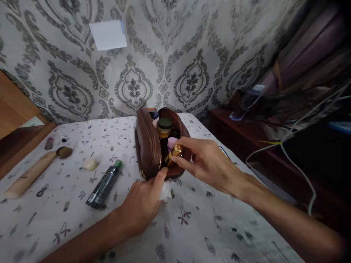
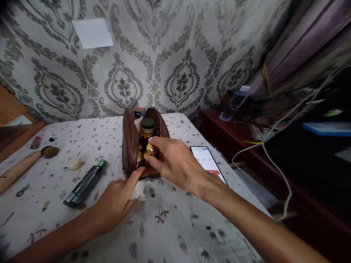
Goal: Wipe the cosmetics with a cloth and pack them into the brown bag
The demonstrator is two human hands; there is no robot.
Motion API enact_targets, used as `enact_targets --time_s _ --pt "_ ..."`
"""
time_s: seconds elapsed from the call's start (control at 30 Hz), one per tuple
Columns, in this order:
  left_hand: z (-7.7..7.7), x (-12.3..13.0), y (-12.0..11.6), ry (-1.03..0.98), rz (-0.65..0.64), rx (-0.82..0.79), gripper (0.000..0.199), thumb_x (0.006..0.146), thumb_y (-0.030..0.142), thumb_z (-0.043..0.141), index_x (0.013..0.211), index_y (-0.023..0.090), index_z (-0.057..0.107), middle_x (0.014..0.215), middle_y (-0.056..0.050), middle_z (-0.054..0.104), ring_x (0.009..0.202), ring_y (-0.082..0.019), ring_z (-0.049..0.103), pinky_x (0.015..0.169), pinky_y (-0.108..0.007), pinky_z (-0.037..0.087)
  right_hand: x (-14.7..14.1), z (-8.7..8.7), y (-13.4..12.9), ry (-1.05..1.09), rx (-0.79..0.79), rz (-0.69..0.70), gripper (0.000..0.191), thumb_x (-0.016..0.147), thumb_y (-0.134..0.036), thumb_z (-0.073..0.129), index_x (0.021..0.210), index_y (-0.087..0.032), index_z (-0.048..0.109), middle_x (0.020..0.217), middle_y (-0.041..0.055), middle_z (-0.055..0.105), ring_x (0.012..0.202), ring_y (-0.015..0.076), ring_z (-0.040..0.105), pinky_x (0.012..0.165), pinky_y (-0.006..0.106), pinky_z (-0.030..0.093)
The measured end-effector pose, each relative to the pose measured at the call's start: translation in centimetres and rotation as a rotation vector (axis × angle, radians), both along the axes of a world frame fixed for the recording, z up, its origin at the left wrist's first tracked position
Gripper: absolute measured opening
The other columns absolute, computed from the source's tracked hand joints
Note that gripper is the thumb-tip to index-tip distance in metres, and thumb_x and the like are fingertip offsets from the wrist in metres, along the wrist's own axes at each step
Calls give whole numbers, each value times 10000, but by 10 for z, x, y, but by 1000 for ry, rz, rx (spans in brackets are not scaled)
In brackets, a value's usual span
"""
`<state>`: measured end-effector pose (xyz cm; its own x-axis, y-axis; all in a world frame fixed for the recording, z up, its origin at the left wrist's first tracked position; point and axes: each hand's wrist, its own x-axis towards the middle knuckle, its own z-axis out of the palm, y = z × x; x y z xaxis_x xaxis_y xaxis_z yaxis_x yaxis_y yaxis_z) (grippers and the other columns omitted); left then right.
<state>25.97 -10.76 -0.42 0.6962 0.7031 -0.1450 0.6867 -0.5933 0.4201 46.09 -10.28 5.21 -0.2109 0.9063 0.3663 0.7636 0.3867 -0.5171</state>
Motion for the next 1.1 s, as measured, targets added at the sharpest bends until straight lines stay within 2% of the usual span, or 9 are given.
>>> enact_targets --time_s 0.13,0.27,0.37,0.5,0.63,0.73,0.8,0.97,1.1 --pt "-8 0 2 -65 -23 23 713 803 81 461 1472 181 236 1251 -144 683 1010 -306 710 820 -453 567 2 -7 7 -108 -56 -6 206 830 -236 658 1034 -226 632 594 -51 565 481 113 457 508 253 290" --pt "-13 -2 4 -148 -39 50 763 752 69 487 1465 213 256 1269 -115 681 977 -277 715 801 -415 576 1 -12 13 -156 -115 52 71 821 -213 690 834 -227 622 607 -44 573 508 111 485 519 262 256" --pt "-14 -3 3 -145 -28 56 787 726 63 493 1464 217 268 1253 -105 692 989 -281 713 800 -412 579 -3 -13 14 -240 -125 120 111 893 -213 613 785 -213 638 684 -8 626 575 125 540 536 272 273" --pt "-16 -5 1 -169 -44 71 807 739 63 487 1489 203 224 1246 -112 695 1019 -287 710 811 -414 577 -7 -12 10 -392 -131 133 132 942 -207 528 920 -201 658 828 33 673 622 141 578 529 275 284" --pt "-18 -6 0 -131 -42 80 810 791 103 506 1515 209 159 1202 -112 717 956 -280 729 771 -399 576 -6 -11 8 -323 -159 67 151 926 -188 551 1062 -211 613 785 13 678 626 145 590 556 255 325" --pt "-18 -5 -1 -93 -29 72 818 797 102 515 1520 191 143 1165 -116 732 927 -288 734 762 -400 569 -6 -8 9 -315 -221 37 51 910 -192 582 894 -193 630 704 5 656 597 138 570 556 252 312" --pt "-18 -4 -1 -71 -17 66 817 801 96 515 1523 173 140 1171 -133 727 927 -296 732 761 -404 565 -8 -5 11 -313 -232 44 121 912 -193 586 806 -195 646 692 1 652 598 130 566 556 252 298" --pt "-10 -2 -1 34 -2 134 853 807 102 525 1543 188 102 1065 -102 750 900 -275 727 751 -369 548 -10 0 11 -389 -178 113 266 964 -209 490 793 -204 693 684 9 652 581 127 547 552 262 279" --pt "5 -1 1 147 2 221 887 815 112 537 1565 196 71 917 -62 752 823 -252 724 698 -314 524 -5 7 11 -416 -66 42 246 951 -204 492 844 -195 713 746 33 679 654 156 574 583 270 321"
